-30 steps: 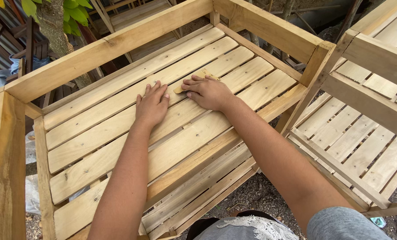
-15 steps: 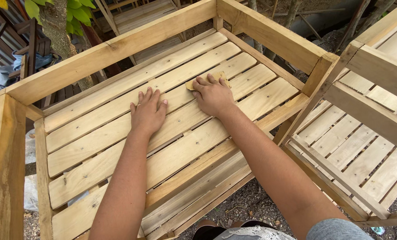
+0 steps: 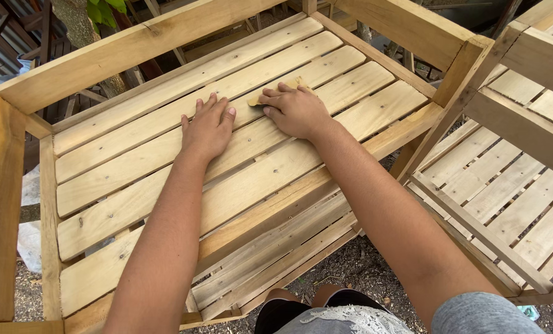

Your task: The person sands the surface of a wooden crate using a sanding block. They move the block back and forth across the slats and frame, applying pressure to smooth the wood. The person occasionally adjusts the sanding block and continues sanding different sections of the crate.

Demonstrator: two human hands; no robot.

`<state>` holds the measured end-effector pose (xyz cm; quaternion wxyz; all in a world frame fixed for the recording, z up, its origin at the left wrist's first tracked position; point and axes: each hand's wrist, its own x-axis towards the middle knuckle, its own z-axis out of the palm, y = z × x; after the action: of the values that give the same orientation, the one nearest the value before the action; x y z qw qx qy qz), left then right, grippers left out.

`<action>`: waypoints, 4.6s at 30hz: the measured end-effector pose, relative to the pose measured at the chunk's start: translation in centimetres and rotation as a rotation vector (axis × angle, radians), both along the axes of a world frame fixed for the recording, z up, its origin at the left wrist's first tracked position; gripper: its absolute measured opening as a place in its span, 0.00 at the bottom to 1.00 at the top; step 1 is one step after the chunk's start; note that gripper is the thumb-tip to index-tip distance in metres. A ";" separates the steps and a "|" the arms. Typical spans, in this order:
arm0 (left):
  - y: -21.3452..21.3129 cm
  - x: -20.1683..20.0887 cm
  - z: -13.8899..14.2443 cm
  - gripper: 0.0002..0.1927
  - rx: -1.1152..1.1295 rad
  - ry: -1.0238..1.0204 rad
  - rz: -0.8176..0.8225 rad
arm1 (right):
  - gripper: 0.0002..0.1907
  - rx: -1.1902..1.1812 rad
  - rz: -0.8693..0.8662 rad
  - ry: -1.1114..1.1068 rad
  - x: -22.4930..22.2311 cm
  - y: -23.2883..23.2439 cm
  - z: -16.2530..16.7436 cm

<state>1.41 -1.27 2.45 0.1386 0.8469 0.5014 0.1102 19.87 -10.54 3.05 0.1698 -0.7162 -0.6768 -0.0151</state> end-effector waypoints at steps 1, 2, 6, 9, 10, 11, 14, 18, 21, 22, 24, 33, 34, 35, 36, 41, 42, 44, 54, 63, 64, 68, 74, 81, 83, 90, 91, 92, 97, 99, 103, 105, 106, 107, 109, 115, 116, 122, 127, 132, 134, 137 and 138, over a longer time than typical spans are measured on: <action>0.0 0.0 0.0 0.32 0.004 -0.017 0.002 | 0.24 -0.033 0.079 0.039 -0.1 -0.1 0.2; 0.0 0.0 0.0 0.31 0.007 -0.036 0.002 | 0.24 -0.068 0.157 0.077 -0.2 -0.2 0.4; 0.1 -0.4 -0.1 0.32 0.024 -0.065 0.023 | 0.24 -0.033 0.041 0.037 -0.3 -0.5 1.2; 0.2 -0.8 0.0 0.32 0.054 -0.031 0.040 | 0.24 -0.019 -0.216 -0.058 -0.6 -0.5 1.0; 0.2 -0.9 0.0 0.32 0.054 -0.027 0.056 | 0.24 -0.013 -0.214 -0.050 -0.6 -0.6 0.9; 0.2 -0.9 0.1 0.32 0.054 -0.022 0.071 | 0.24 -0.009 -0.214 -0.042 -0.7 -0.6 0.7; 0.2 -1.0 0.1 0.32 0.038 0.013 0.093 | 0.25 -0.062 0.159 -0.084 -0.4 -0.7 0.2; -0.1 -0.8 0.1 0.35 0.001 0.094 0.083 | 0.27 -0.095 0.101 -0.053 0.3 -0.5 0.7; -0.1 -0.8 0.0 0.35 -0.019 0.093 0.074 | 0.27 -0.098 -0.181 -0.069 -0.3 0.1 1.0; 0.0 -0.8 0.0 0.35 -0.014 0.100 0.071 | 0.27 -0.122 -0.195 -0.055 -0.7 0.2 0.9; 0.3 -1.0 0.0 0.34 -0.006 0.110 0.064 | 0.27 -0.169 -0.046 -0.046 -1.8 0.3 0.4; 0.5 -2.0 0.0 0.34 -0.046 0.171 0.130 | 0.27 -0.070 -0.217 -0.096 4.6 -1.6 1.7; 0.5 -2.0 0.1 0.34 -0.051 0.167 0.131 | 0.27 -0.076 -0.272 -0.086 4.9 -1.5 1.7; 0.4 -2.0 0.2 0.35 -0.056 0.161 0.131 | 0.27 -0.081 -0.327 -0.078 5.0 -1.3 1.6; 0.4 -1.9 0.3 0.35 -0.059 0.153 0.130 | 0.26 -0.089 -0.239 -0.088 4.7 -1.2 1.3; 0.6 -1.6 0.5 0.35 -0.054 0.165 0.138 | 0.26 -0.097 0.208 -0.081 1.5 -0.8 0.3; 0.7 -1.6 0.5 0.35 -0.058 0.161 0.140 | 0.26 -0.088 0.151 -0.081 1.4 -0.8 0.6; 0.8 -1.7 0.3 0.35 -0.046 0.160 0.135 | 0.26 -0.059 0.035 -0.078 1.4 -0.8 1.2; 1.8 -2.0 0.3 0.34 -0.024 0.097 0.133 | 0.26 -0.106 0.386 -0.082 -2.2 -1.4 -1.4; 2.7 -3.2 -0.3 0.25 -0.035 -0.274 0.106 | 0.26 -0.065 -0.414 0.018 7.1 -0.2 2.3; 2.9 -3.1 -0.5 0.26 -0.013 -0.260 0.094 | 0.26 -0.065 -0.429 0.003 5.3 0.3 1.9; 3.7 -2.9 -1.2 0.27 0.079 -0.301 0.049 | 0.27 -0.094 0.071 -0.084 -5.0 2.2 -1.4; 4.3 -4.6 -2.2 0.21 0.002 -0.857 0.068 | 0.26 -0.111 0.062 -0.027 -0.3 1.3 0.6; 3.9 -4.6 -2.1 0.20 -0.049 -1.006 0.053 | 0.27 -0.064 -0.363 -0.023 0.8 3.3 2.6; 4.0 -4.5 -1.7 0.23 -0.010 -1.007 0.054 | 0.26 -0.085 -0.020 0.048 -4.6 4.2 0.9; 7.9 -5.9 0.9 0.31 -0.071 -1.185 0.173 | 0.25 -0.161 -0.018 -0.042 1.0 6.3 3.6; 8.8 -5.9 1.1 0.29 -0.002 -1.125 0.181 | 0.25 0.071 -0.144 -0.036 3.9 6.7 4.2; 9.9 -5.7 1.3 0.27 0.070 -1.069 0.185 | 0.23 0.315 -0.245 -0.200 7.1 7.3 4.8; 13.5 -4.0 -0.4 0.23 0.341 -0.456 0.407 | 0.18 0.795 -0.309 -0.059 14.9 13.4 2.9; 14.4 -3.8 -1.4 0.26 0.317 -0.254 0.427 | 0.20 0.427 -0.356 0.096 13.9 17.1 1.8; 15.5 -4.2 -2.4 0.26 0.220 -0.332 0.473 | 0.23 0.211 -0.175 -0.040 4.5 23.2 0.5; 15.8 -4.5 -2.4 0.26 0.187 -0.496 0.504 | 0.19 0.176 0.158 0.012 -2.6 25.1 -0.2; 15.9 -4.7 -2.3 0.25 0.197 -0.542 0.508 | 0.19 0.124 0.271 0.193 -6.1 25.6 -0.8; 15.9 -4.8 -2.1 0.24 0.207 -0.593 0.513 | 0.19 0.168 0.389 0.160 -8.5 26.2 -1.3; 16.0 -4.9 -1.8 0.24 0.242 -0.642 0.502 | 0.20 0.209 0.490 0.136 -10.0 27.1 -1.9; 16.0 -4.3 -1.4 0.23 0.218 -0.542 0.504 | 0.22 0.164 0.017 0.033 10.2 27.2 -0.7; 16.0 -4.2 -1.3 0.23 0.218 -0.520 0.508 | 0.24 0.162 -0.128 0.098 13.5 26.8 -0.2; 15.6 -4.2 -0.7 0.25 0.164 -0.577 0.541 | 0.22 -0.005 -0.075 -0.163 3.7 28.2 -1.1; 15.4 -4.5 -0.6 0.26 0.177 -0.565 0.530 | 0.23 0.155 0.448 0.051 -9.1 28.8 -3.0; 15.5 -4.2 -1.1 0.26 0.160 -0.506 0.513 | 0.22 -0.068 -0.056 0.069 7.9 26.2 1.2; 15.4 -4.1 -1.1 0.27 0.158 -0.459 0.512 | 0.26 -0.046 -0.318 0.090 14.4 25.0 3.1; 15.3 -4.0 -1.1 0.29 0.150 -0.489 0.525 | 0.22 0.227 -0.305 -0.135 13.0 24.5 3.2; 15.2 -4.0 -1.0 0.30 0.149 -0.510 0.531 | 0.26 -0.039 -0.382 0.111 9.4 24.9 2.3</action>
<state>-2.64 13.92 1.41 0.1638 0.6405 0.6435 0.3858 29.29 14.33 5.38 0.1872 -0.8345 -0.5181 0.0055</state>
